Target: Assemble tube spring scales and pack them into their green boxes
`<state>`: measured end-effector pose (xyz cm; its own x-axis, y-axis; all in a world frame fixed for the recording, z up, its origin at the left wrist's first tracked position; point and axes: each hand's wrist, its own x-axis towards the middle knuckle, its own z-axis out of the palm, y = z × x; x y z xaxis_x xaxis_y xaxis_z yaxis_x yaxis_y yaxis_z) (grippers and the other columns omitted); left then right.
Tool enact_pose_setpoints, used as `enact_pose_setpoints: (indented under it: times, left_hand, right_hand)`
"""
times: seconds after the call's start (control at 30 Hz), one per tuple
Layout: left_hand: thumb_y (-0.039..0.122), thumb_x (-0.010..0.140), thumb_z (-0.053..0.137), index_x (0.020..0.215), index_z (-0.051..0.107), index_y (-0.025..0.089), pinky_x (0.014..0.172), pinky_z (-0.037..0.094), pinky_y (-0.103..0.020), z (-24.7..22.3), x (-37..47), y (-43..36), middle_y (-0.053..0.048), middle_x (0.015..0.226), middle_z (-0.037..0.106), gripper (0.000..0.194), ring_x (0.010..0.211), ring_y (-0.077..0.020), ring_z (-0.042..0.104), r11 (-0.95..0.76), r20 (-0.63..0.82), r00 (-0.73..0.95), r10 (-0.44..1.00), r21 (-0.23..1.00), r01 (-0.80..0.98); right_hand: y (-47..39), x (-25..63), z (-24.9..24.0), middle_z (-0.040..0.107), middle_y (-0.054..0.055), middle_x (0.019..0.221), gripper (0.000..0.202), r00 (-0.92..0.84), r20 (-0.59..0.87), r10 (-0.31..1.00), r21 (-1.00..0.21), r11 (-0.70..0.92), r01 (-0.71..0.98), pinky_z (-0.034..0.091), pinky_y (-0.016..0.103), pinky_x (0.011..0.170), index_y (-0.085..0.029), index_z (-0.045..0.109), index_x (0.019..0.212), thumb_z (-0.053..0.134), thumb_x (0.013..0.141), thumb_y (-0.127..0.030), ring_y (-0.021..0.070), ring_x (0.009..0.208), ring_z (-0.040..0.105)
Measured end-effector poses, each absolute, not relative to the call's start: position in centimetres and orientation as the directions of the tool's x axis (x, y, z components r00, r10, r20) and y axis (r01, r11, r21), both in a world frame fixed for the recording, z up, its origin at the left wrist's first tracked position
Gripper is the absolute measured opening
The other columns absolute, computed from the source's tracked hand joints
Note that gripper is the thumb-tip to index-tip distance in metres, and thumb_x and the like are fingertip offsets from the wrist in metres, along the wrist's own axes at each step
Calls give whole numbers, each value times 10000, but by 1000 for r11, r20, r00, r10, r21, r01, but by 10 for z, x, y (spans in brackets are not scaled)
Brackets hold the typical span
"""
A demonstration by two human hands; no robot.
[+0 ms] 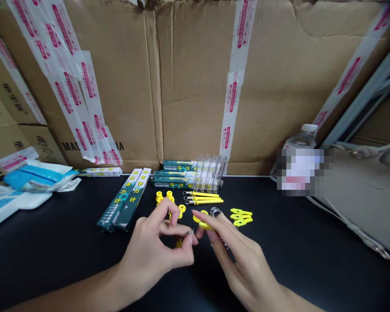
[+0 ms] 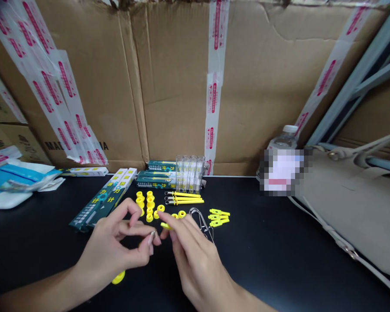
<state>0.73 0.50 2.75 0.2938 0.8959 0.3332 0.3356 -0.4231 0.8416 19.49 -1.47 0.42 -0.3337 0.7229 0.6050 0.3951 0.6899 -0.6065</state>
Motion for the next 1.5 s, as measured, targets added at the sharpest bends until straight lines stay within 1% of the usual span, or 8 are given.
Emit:
enact_pose_setpoints:
  times: [0.1,0.23,0.37,0.67,0.93,1.17,1.33,1.5]
  left_hand:
    - [118,734,601,770,327,268,637,535,-243,28,8,4,75,609,680,315,644,-197,763,-429,343,278,897,826,366]
    - [127,727,618,723,304,265,598,502,-227,32,7,3,90,558,572,343,601,-180,735,-437,365,247,897,809,392]
    - [126,696,635,693,308,258,566,481,-216,35,7,2,103,525,478,352,573,-180,721,-418,358,222,907,824,382]
    - [153,697,572,697,274,255,499,368,-185,31,8,5,111,514,408,314,506,-134,653,-442,392,206,897,775,451]
    - [183,695,538,702,283,252,528,337,-200,35,9,7,105,521,426,264,467,-96,483,-443,378,238,895,687,576]
    - [164,710,547,735,280,264,546,348,-227,36,8,7,90,507,592,286,570,-164,638,-395,290,269,918,706,588]
    - [160,710,563,734,288,268,589,384,-235,35,9,8,90,485,573,297,718,-207,692,-412,316,265,911,690,595]
    - [165,714,561,729,270,267,629,397,-238,35,10,7,103,483,563,309,675,-183,648,-394,282,275,919,701,595]
  right_hand:
    - [-15,193,0,721,24,1077,390,-274,558,783,-657,619,431,544,248,898,-290,439,1341,456,991,-117,162,1000,704]
    - [-16,191,2,735,-13,1013,207,-256,547,797,-677,601,426,563,178,774,-299,526,1123,493,991,-143,134,904,739]
    - [-18,192,6,735,-8,993,209,-265,572,776,-647,626,436,560,174,781,-281,542,1126,511,982,-132,129,870,740]
    - [-20,189,8,755,2,920,176,-242,644,725,-598,675,431,569,143,735,-211,627,1051,565,935,-96,111,792,742]
    - [-17,193,7,744,31,915,162,-261,668,697,-568,704,427,555,171,741,-172,641,1048,573,932,-81,126,796,728]
    - [-16,193,2,735,45,961,195,-288,676,678,-529,719,451,558,196,771,-169,632,1085,584,926,-66,140,835,724]
    - [-19,188,3,763,42,922,147,-250,688,682,-522,704,482,567,168,722,-160,642,1017,580,916,-74,134,783,747]
    - [-20,186,2,761,30,890,164,-254,685,683,-520,703,485,569,169,704,-164,642,1019,579,910,-59,127,741,744]
